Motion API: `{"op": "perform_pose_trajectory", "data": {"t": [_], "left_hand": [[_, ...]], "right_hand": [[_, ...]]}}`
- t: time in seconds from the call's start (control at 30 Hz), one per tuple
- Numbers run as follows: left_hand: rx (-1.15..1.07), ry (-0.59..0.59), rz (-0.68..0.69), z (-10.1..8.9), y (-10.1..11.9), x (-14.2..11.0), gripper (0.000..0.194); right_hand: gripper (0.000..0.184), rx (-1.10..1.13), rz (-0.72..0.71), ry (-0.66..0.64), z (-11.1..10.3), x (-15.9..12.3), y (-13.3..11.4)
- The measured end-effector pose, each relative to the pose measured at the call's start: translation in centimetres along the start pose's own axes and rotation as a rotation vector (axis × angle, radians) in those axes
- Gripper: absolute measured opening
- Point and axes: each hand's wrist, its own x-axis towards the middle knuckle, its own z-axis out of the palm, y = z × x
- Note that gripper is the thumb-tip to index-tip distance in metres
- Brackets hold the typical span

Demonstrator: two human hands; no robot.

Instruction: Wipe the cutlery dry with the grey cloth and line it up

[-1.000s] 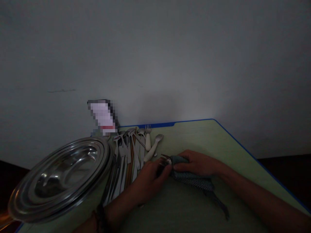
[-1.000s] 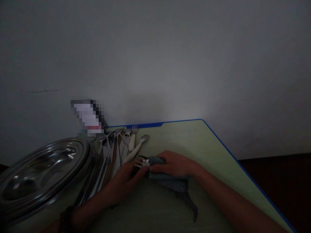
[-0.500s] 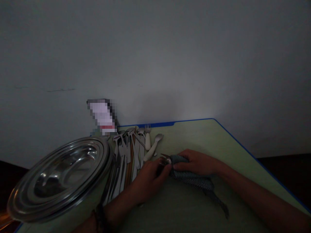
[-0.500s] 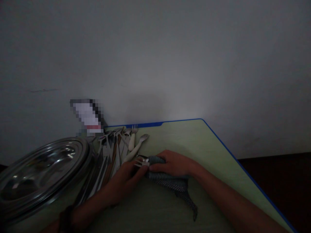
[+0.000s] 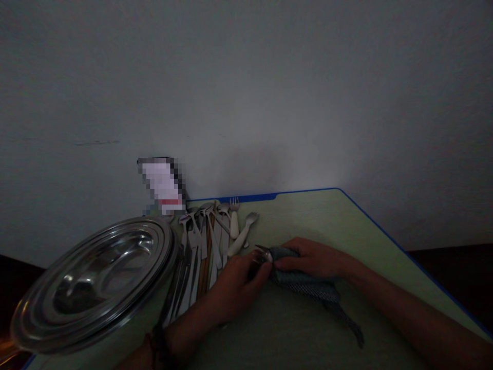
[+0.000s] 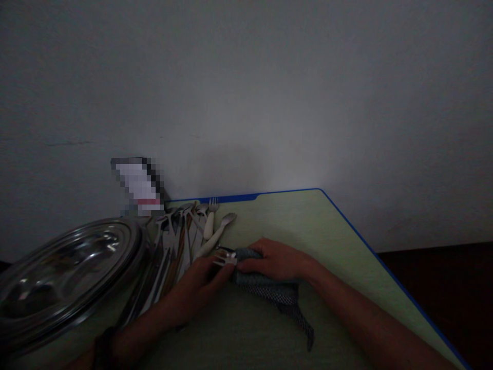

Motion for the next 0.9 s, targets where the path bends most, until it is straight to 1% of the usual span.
{"op": "perform_pose_trajectory", "data": {"t": [0.13, 0.27, 0.37, 0.5, 0.57, 0.7, 0.8, 0.9], "left_hand": [[-0.005, -0.006, -0.015, 0.0, 0.0, -0.1, 0.027], [-0.008, 0.010, -0.011, 0.1, 0.0, -0.1, 0.027], [-0.015, -0.004, -0.018, 0.0, 0.1, 0.0, 0.028], [-0.081, -0.008, -0.001, -0.2, 0.2, -0.1, 0.028], [-0.102, 0.006, -0.006, -0.2, 0.2, -0.1, 0.032], [-0.009, 0.027, -0.034, -0.1, 0.1, 0.0, 0.033], [-0.026, 0.053, -0.044, -0.1, 0.2, 0.1, 0.032], [-0.139, 0.121, -0.087, -0.2, 0.3, 0.2, 0.032]], "right_hand": [[0.037, 0.014, -0.020, -0.002, 0.0, 0.0, 0.0], [0.037, 0.024, -0.001, -0.011, 0.0, 0.0, -0.2], [0.037, 0.011, 0.000, -0.003, -0.1, 0.0, -0.1], [0.035, 0.027, -0.018, -0.025, -0.1, 0.0, -0.2], [0.035, -0.012, -0.036, -0.052, 0.0, -0.1, -0.4], [0.036, -0.132, -0.083, -0.081, 0.0, -0.4, -1.2], [0.037, -0.168, -0.078, -0.129, -1.0, -1.1, -1.7], [0.041, -0.190, -0.018, -0.159, -3.0, -2.4, -1.9]]}}
